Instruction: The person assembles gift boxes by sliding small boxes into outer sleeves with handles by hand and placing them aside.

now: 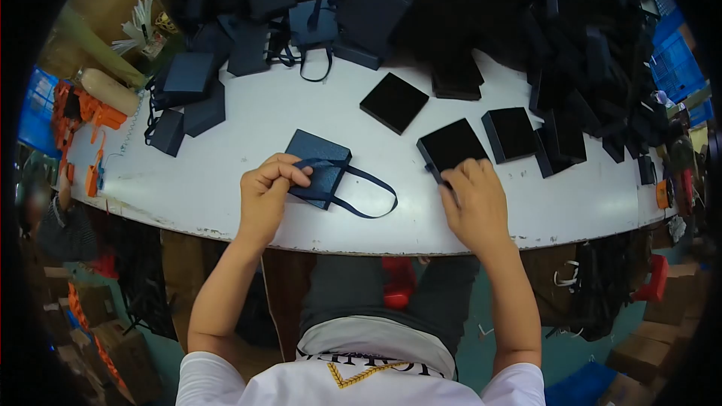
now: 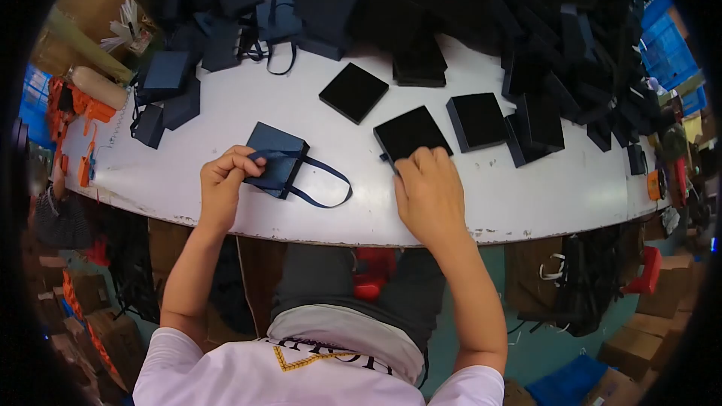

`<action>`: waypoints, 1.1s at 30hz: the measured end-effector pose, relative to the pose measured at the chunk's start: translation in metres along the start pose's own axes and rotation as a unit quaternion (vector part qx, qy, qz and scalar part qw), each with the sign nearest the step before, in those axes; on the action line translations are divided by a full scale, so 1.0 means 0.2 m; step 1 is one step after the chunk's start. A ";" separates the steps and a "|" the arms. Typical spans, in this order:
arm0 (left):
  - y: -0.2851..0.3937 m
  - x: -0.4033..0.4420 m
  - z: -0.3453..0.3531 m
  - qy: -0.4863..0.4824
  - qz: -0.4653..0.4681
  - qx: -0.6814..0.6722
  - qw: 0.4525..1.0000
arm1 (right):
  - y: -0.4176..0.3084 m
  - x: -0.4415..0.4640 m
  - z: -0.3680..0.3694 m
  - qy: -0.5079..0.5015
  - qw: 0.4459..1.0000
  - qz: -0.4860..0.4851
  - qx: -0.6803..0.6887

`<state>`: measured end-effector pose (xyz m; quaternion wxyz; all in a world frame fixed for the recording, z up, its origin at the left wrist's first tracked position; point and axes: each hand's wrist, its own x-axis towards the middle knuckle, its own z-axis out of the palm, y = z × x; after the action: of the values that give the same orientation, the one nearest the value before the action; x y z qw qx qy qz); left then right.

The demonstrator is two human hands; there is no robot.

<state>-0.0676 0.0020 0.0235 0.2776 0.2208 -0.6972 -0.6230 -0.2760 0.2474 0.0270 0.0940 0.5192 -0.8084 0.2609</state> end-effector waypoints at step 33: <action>-0.01 -0.06 -0.08 -0.175 0.115 0.425 0.881 | -0.25 0.14 0.05 -0.041 0.984 0.032 0.173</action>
<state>-0.0478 -0.0015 0.0212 0.1005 0.1235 -0.9526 -0.2592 -0.2428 0.2033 0.0473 -0.0385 0.5115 -0.7707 0.3781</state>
